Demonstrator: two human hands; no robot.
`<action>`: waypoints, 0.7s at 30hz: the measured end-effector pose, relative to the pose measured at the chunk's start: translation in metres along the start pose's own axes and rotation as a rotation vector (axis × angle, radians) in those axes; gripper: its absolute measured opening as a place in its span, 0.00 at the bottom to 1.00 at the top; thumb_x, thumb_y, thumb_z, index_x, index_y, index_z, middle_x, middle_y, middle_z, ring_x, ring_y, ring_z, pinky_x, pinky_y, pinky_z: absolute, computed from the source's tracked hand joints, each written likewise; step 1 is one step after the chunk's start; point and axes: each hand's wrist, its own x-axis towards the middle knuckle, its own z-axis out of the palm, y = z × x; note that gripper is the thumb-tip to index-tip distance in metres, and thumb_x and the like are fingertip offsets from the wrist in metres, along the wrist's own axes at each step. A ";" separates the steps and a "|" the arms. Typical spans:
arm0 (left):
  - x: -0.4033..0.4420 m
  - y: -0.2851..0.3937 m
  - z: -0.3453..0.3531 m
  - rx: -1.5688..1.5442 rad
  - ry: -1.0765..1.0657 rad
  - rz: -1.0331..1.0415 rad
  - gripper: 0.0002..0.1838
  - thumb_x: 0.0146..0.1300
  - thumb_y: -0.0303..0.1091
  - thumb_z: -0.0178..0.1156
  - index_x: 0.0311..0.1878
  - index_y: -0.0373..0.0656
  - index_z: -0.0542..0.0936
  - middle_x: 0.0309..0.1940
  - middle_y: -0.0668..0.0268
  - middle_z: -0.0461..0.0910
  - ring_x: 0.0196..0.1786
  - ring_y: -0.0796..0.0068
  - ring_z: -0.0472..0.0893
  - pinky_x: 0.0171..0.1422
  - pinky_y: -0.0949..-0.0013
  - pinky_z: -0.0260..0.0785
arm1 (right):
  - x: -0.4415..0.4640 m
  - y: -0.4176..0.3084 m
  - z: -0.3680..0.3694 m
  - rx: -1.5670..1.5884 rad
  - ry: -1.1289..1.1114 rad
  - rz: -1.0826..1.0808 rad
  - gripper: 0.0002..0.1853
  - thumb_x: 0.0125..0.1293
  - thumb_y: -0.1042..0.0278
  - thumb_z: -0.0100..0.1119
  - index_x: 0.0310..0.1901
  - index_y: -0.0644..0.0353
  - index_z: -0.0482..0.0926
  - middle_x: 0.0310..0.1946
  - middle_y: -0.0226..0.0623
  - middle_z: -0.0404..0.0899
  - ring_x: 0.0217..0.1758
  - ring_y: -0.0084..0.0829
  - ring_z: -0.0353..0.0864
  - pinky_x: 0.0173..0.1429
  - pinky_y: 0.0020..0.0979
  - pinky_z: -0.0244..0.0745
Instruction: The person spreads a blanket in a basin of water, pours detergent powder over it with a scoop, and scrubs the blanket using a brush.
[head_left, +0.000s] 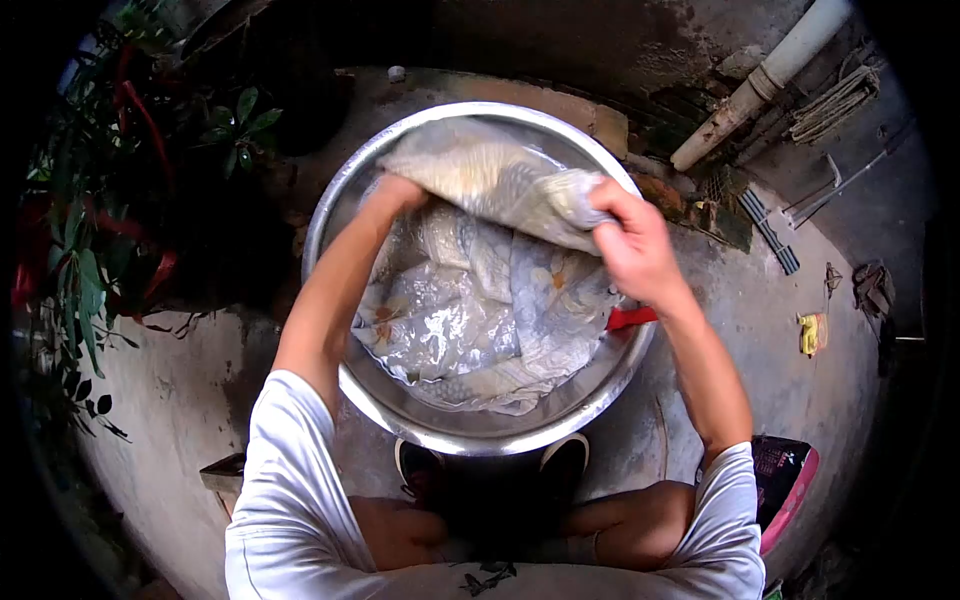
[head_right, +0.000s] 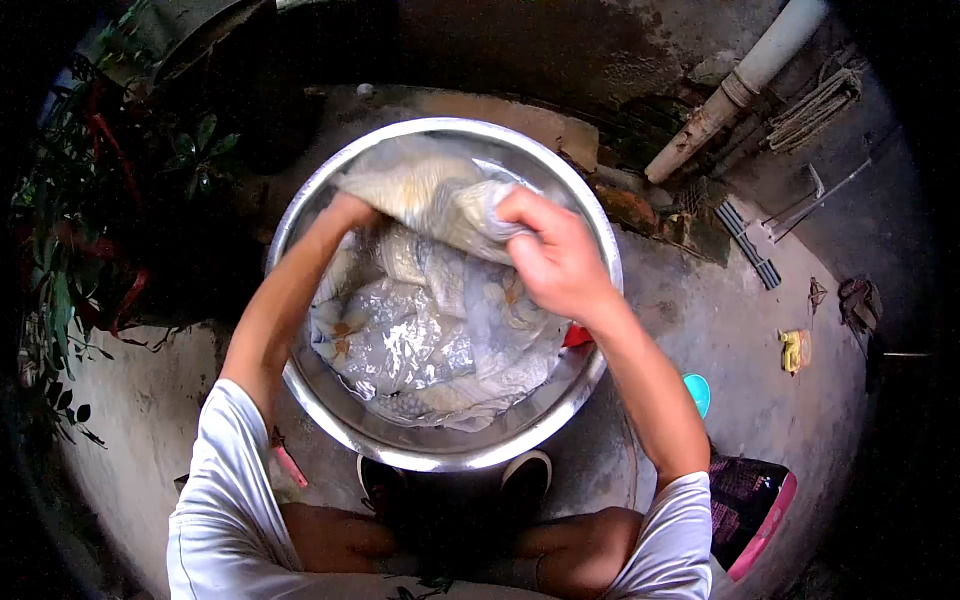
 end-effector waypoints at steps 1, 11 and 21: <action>-0.022 -0.003 0.019 -0.014 -0.038 0.036 0.21 0.65 0.37 0.51 0.60 0.45 0.77 0.64 0.56 0.74 0.67 0.54 0.70 0.72 0.59 0.61 | 0.002 0.017 0.010 0.016 -0.041 -0.030 0.10 0.56 0.81 0.43 0.39 0.65 0.72 0.34 0.37 0.72 0.39 0.30 0.73 0.48 0.28 0.69; -0.183 0.071 0.038 -2.076 -0.425 -0.915 0.43 0.62 0.70 0.51 0.66 0.40 0.65 0.59 0.53 0.75 0.55 0.54 0.80 0.61 0.35 0.64 | -0.098 0.041 0.199 -0.315 -1.111 -0.378 0.12 0.57 0.73 0.53 0.43 0.56 0.77 0.42 0.38 0.76 0.45 0.43 0.79 0.48 0.45 0.75; -0.222 0.041 -0.022 -1.880 0.275 -0.884 0.10 0.49 0.24 0.50 0.37 0.41 0.75 0.35 0.64 0.77 0.42 0.67 0.78 0.52 0.63 0.74 | -0.091 0.104 0.103 -0.147 -0.461 0.375 0.14 0.67 0.60 0.53 0.45 0.62 0.79 0.41 0.48 0.83 0.46 0.45 0.82 0.51 0.42 0.77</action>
